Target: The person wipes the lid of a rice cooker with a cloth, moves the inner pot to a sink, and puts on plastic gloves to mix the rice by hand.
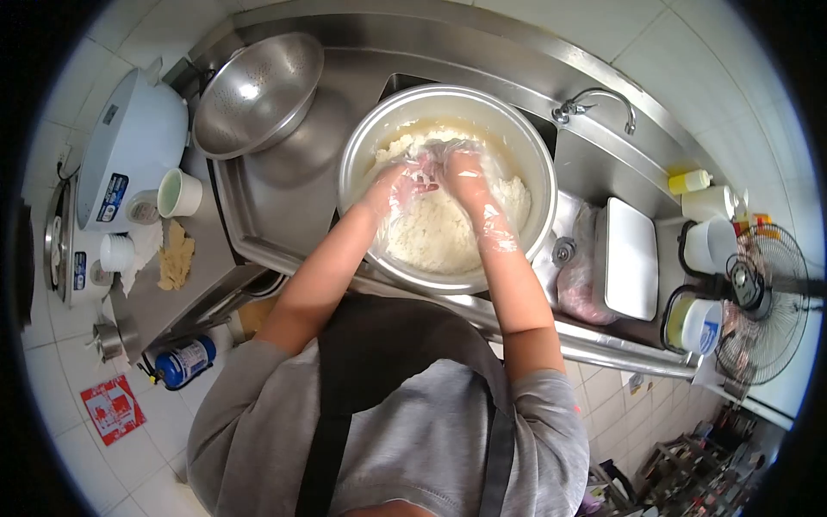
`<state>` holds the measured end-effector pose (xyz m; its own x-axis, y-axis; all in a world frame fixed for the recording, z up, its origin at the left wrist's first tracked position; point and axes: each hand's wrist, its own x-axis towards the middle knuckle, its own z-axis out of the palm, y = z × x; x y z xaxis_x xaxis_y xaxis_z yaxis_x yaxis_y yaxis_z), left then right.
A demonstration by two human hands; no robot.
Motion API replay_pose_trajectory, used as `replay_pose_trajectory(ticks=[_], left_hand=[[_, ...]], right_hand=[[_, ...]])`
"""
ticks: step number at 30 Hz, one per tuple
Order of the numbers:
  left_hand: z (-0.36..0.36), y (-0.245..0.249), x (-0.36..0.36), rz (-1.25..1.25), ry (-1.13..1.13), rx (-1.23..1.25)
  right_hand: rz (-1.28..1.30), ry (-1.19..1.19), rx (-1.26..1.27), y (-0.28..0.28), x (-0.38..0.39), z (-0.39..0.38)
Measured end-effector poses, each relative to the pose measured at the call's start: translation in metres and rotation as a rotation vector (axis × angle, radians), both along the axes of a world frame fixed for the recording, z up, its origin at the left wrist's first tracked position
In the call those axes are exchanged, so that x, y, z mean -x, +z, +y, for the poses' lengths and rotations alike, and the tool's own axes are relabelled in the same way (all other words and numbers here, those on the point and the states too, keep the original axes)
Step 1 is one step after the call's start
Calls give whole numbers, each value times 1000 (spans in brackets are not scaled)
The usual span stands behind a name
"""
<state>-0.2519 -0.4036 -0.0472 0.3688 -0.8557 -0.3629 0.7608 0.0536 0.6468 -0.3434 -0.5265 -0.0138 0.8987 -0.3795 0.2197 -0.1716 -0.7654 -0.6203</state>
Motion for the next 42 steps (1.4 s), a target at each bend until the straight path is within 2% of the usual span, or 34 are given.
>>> replay_pose_trajectory(ticks=[2,4,5,7,8,9,10,11,12,13,15,16,17,18,19,20,22,24,25,26,28,29,31,33,35,37,38,39,40,41,42], left_hand=[[1,14,-2,-105,-33,-20],[-6,22,-8,-400,-102,-59],[-7,24,-9,-399,-121,-52],[-15,35,-13,-715,-136,-117],[-19,34,-20,-717,-151,-103],[-23,21,-30,-1270,-247,-158],[-26,6,-39,-1825,-331,-203],[-27,-12,-46,-1825,-340,-184],[-27,-36,-52,-1715,-447,-269],[-27,-59,-57,-1601,-551,-353],[-31,-80,-68,-1370,-737,-515],[-16,-41,-61,-1314,-789,-598],[9,0,-46,-1259,-839,-682],[18,-5,-35,-1442,-889,-778],[23,-12,-28,-1625,-929,-877],[32,-9,-29,-1640,-977,-820],[34,-5,-28,-1648,-1012,-764],[28,-9,-16,-1833,-962,-909],[23,-38,-14,-1799,-850,-962],[17,-64,-23,-1787,-846,-975],[16,-95,-44,-1549,-614,-936],[17,-103,-48,-1538,-619,-947],[24,-101,-44,-1996,-710,-907],[21,-90,-41,-1992,-807,-935],[20,-93,-36,-1984,-881,-958],[18,-109,-35,-1874,-692,-1085],[14,-91,-32,-1870,-696,-1090],[3,-53,-29,-1752,-785,-1218],[-5,-29,-30,-1627,-870,-1341],[-8,-27,-37,-1627,-874,-1342],[-11,-27,-43,-1517,-820,-1237]], right_hand=[[16,-61,11,4,1,-4],[-53,-109,12,13,4,-6],[-83,-133,13,16,7,-7],[-40,-153,65,21,10,-11],[7,-155,110,23,9,-14],[159,-214,275,17,6,-18],[164,-233,277,17,8,-18],[123,-158,213,19,12,-17],[83,-83,147,19,15,-17],[91,-99,147,9,19,-26],[257,-309,-238,-31,34,-59],[253,-324,-232,-51,49,-74],[478,-323,-186,-72,64,-91],[702,-321,-142,-79,70,-102],[859,-261,24,-61,73,-80],[1016,-195,191,-40,78,-35],[954,-154,476,-57,74,12],[805,143,614,-47,43,45],[726,221,642,-60,37,54],[644,301,663,-75,32,56],[627,307,623,-87,13,36],[619,304,592,-94,3,22],[642,262,584,-93,-18,7],[670,132,584,-100,-40,-9],[665,-72,506,-131,-65,-35],[624,-305,341,-182,-91,-75],[599,-385,254,-203,-96,-96],[599,-384,250,-199,-93,-107],[334,-265,-95,-184,-85,-122],[64,-141,-431,-166,-80,-132],[71,-141,-433,-134,-74,-128]])
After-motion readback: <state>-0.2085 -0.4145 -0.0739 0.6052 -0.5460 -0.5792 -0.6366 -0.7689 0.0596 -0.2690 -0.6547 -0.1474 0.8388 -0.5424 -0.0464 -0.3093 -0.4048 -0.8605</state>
